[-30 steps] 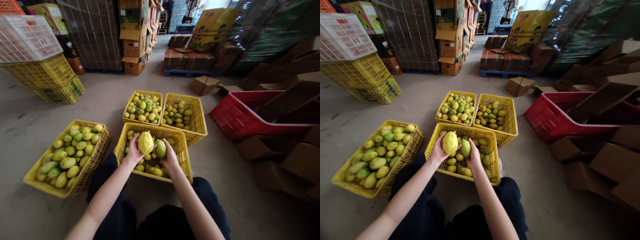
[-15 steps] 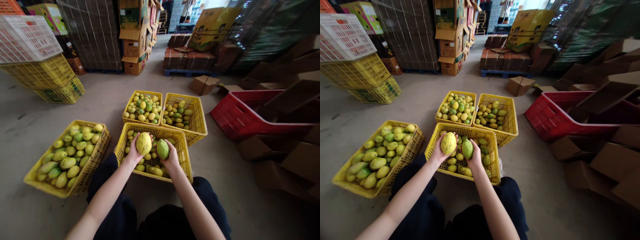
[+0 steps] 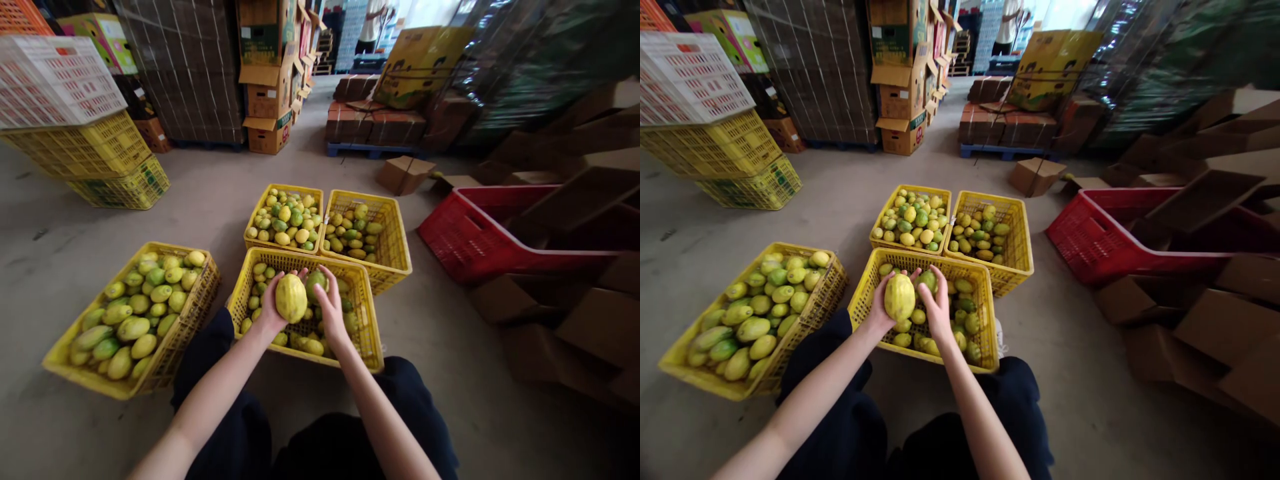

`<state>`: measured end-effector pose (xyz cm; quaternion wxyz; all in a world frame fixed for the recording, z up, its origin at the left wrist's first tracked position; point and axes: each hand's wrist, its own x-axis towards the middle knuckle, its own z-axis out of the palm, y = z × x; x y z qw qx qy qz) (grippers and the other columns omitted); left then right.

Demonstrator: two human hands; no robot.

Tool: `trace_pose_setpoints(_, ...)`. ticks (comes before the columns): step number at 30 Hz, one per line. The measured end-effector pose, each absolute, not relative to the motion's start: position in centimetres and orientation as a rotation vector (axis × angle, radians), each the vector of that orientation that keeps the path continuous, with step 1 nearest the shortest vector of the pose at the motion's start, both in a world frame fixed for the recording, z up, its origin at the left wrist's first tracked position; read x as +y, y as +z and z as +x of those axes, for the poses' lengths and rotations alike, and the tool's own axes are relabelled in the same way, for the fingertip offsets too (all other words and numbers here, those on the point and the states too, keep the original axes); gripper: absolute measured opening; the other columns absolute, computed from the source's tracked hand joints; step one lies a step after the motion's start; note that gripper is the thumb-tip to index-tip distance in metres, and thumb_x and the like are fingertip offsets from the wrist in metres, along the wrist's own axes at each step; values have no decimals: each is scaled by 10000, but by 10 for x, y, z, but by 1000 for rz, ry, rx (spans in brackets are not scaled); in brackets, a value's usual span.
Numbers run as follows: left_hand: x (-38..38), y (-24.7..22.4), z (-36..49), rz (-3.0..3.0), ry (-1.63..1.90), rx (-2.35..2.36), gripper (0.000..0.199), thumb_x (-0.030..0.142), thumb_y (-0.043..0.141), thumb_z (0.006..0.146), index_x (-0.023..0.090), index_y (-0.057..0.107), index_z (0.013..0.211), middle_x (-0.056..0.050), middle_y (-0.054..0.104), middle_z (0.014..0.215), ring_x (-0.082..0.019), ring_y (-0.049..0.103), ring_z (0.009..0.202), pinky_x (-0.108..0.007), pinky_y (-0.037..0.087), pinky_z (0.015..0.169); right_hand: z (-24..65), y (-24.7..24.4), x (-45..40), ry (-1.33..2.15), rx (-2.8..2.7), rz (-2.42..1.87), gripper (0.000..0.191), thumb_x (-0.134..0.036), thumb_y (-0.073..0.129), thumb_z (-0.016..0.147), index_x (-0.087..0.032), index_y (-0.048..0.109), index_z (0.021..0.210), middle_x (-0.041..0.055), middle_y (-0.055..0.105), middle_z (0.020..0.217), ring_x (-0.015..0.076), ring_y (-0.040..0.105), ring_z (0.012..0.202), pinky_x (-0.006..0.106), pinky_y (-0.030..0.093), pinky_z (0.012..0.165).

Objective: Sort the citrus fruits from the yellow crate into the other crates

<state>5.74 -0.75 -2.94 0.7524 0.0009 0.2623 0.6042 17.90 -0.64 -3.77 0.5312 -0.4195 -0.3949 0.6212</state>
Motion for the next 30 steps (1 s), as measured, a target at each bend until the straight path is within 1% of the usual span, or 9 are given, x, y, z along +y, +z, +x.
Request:
trace_pose_setpoints(3,-13,-30,63,106,1331,623,260,241,562,781,130,698,973,-77,710,1037,-223,643,1017,-301,474,915,174,-46,-13,1170,-1394,-968,708,-518,749,670,-288,520,1299,56,381,1489,288,281,1416,461,217,1174)
trace_pose_setpoints(5,-16,-31,63,173,1338,617,350,224,552,777,157,680,1096,-53,700,1088,-201,643,1011,-276,472,898,171,-51,-16,1101,-1560,-949,861,-535,796,596,-244,485,1344,115,283,1537,345,238,1428,521,212,1160)
trace_pose_setpoints(7,-16,-33,60,194,1350,609,382,234,544,794,178,659,1155,-41,689,1130,-192,637,1032,-264,469,898,169,-53,-18,1048,-1650,-923,898,-500,834,554,-227,487,1337,138,236,1556,362,225,1432,535,224,1151)
trace_pose_setpoints(14,-6,-47,49,46,1277,650,268,301,498,855,114,686,894,-97,725,933,-268,652,1029,-361,486,939,163,-39,-28,1042,-1644,-814,731,-313,872,532,-255,582,1200,109,506,1413,332,285,1423,521,184,1170)
trace_pose_setpoints(17,-1,-45,49,73,1247,633,281,364,541,874,118,675,898,-104,722,922,-279,663,1004,-381,495,938,166,-31,-30,1124,-1443,-814,686,-226,854,556,-257,573,1180,99,563,1349,304,433,1339,477,295,1134)
trace_pose_setpoints(20,5,-35,48,66,1285,622,319,439,570,872,141,665,930,-86,713,879,-251,676,943,-364,505,927,176,-20,-26,1199,-1164,-870,668,-168,845,551,-283,569,1149,43,656,1184,250,597,1142,418,432,1038)
trace_pose_setpoints(24,8,-23,45,67,1402,636,324,439,498,915,161,663,887,-44,690,785,-186,678,819,-338,514,896,190,-10,-17,1110,-1034,-976,632,-117,853,512,-314,626,1067,-10,668,1090,188,612,1031,322,477,964)
trace_pose_setpoints(27,2,-18,45,207,1430,623,348,391,455,927,139,689,875,-77,712,865,-216,658,992,-344,470,959,190,-13,-13,1032,-1112,-1031,648,-113,863,483,-309,641,1059,-16,653,1087,181,596,1021,308,455,976)
trace_pose_setpoints(30,-5,-16,44,394,1452,622,343,353,476,889,114,721,914,-117,713,1052,-256,548,1214,-332,383,1049,186,-22,-12,1050,-1235,-1051,660,-149,867,485,-289,627,1083,-3,654,1088,209,594,1026,361,431,1009)
